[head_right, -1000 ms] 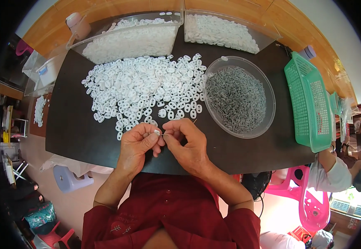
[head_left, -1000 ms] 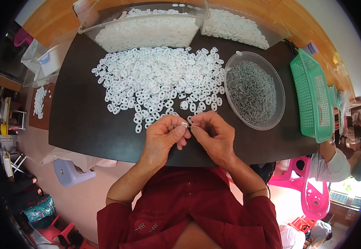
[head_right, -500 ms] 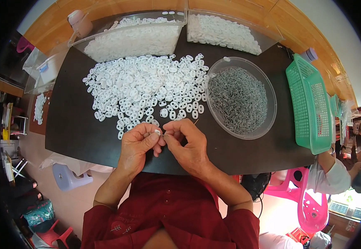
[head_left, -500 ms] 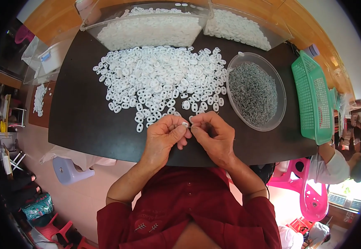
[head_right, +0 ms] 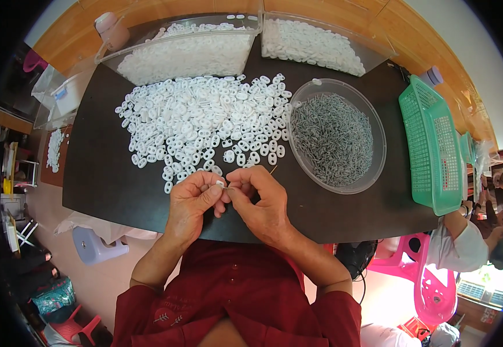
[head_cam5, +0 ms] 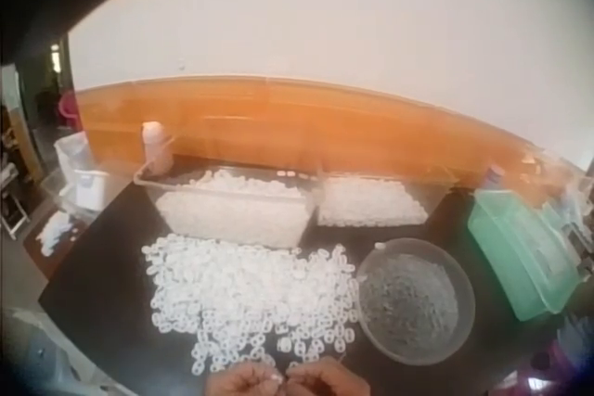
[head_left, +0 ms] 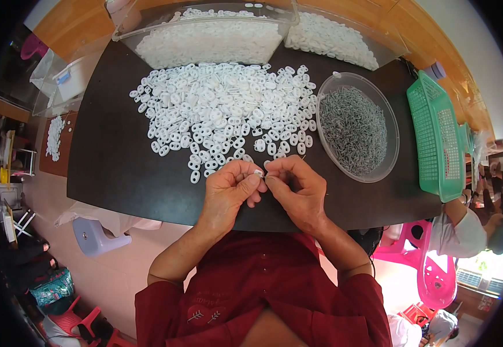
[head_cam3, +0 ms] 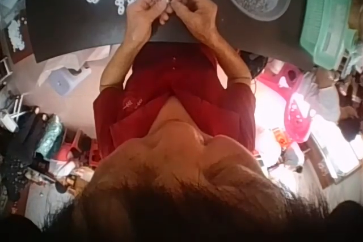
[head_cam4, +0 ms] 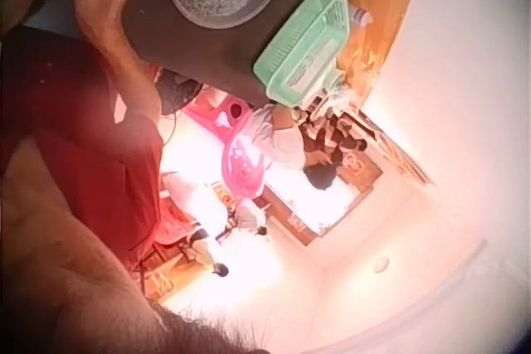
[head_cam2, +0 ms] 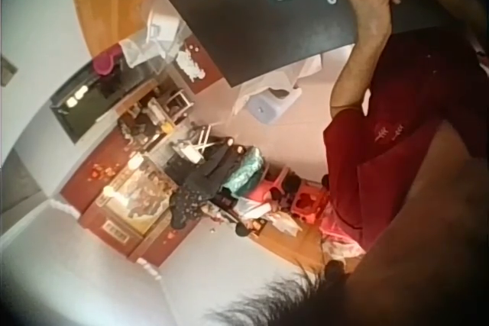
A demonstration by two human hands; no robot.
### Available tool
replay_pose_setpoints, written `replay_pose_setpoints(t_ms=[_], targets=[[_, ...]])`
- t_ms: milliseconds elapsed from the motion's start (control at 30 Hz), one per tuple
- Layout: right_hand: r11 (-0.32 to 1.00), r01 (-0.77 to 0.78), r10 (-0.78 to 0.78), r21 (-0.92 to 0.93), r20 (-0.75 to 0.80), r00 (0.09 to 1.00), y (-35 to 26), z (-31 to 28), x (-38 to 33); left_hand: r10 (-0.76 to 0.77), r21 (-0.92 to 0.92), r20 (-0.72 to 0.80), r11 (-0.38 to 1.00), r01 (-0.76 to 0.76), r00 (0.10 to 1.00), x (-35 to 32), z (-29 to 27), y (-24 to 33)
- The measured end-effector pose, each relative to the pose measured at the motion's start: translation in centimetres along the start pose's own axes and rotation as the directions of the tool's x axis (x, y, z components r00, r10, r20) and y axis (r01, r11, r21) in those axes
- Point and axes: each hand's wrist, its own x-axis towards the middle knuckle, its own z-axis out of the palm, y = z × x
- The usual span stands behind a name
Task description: The person is manually assembling small plastic components by inserting tiny grey pins into them.
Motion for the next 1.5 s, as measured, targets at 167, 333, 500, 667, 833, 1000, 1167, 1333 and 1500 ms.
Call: replay_pose_setpoints(t_ms=[167, 333, 500, 667, 833, 1000, 1167, 1333, 1500], targets=[[1.0, 0.008, -0.008, 0.007, 0.008, 1.0, 0.2, -0.1, 0.0, 0.007, 0.025, -0.005, 1.0, -0.007, 1.0, 0.0, 0.1, -0.2], [1.0, 0.009, -0.009, 0.007, 0.023, 1.0, 0.6, 0.0, -0.1, 0.083, 0.082, -0.014, 0.993, -0.081, 0.996, -0.1, 0.2, -0.6], [0.999, 0.025, -0.025, 0.047, 0.0, 1.0, 0.5, 0.2, -0.3, 0.086, 0.073, -0.026, 0.994, -0.084, 0.996, -0.3, 0.5, -0.6], [0.996, 0.071, -0.072, 0.05, 0.005, 0.997, 0.3, 0.3, -0.3, 0.094, 0.061, -0.038, 0.994, -0.091, 0.995, -0.3, 0.5, -0.8], [0.996, 0.092, -0.092, 0.001, 0.003, 0.996, 0.4, 0.4, -0.5, 0.115, 0.054, -0.05, 0.992, -0.112, 0.992, -0.4, 0.5, -1.0], [0.995, 0.024, -0.024, 0.1, -0.002, 1.0, 0.2, 0.6, -0.4, 0.104, 0.024, -0.068, 0.994, -0.103, 0.992, -0.5, 0.6, -1.1], [0.998, 0.036, -0.036, 0.045, -0.007, 0.999, 0.4, 0.6, -0.5, 0.101, 0.004, -0.102, 0.995, -0.101, 0.99, -0.5, 0.8, -1.1], [0.999, 0.035, -0.034, 0.019, -0.028, 0.999, 0.3, 0.7, -0.5, 0.134, 0.063, -0.129, 0.99, -0.127, 0.983, -0.5, 1.0, -1.3], [0.999, 0.015, -0.014, 0.045, -0.027, 1.0, 0.4, 0.6, -0.6, 0.146, 0.039, -0.138, 0.989, -0.142, 0.98, -0.6, 1.2, -1.3]])
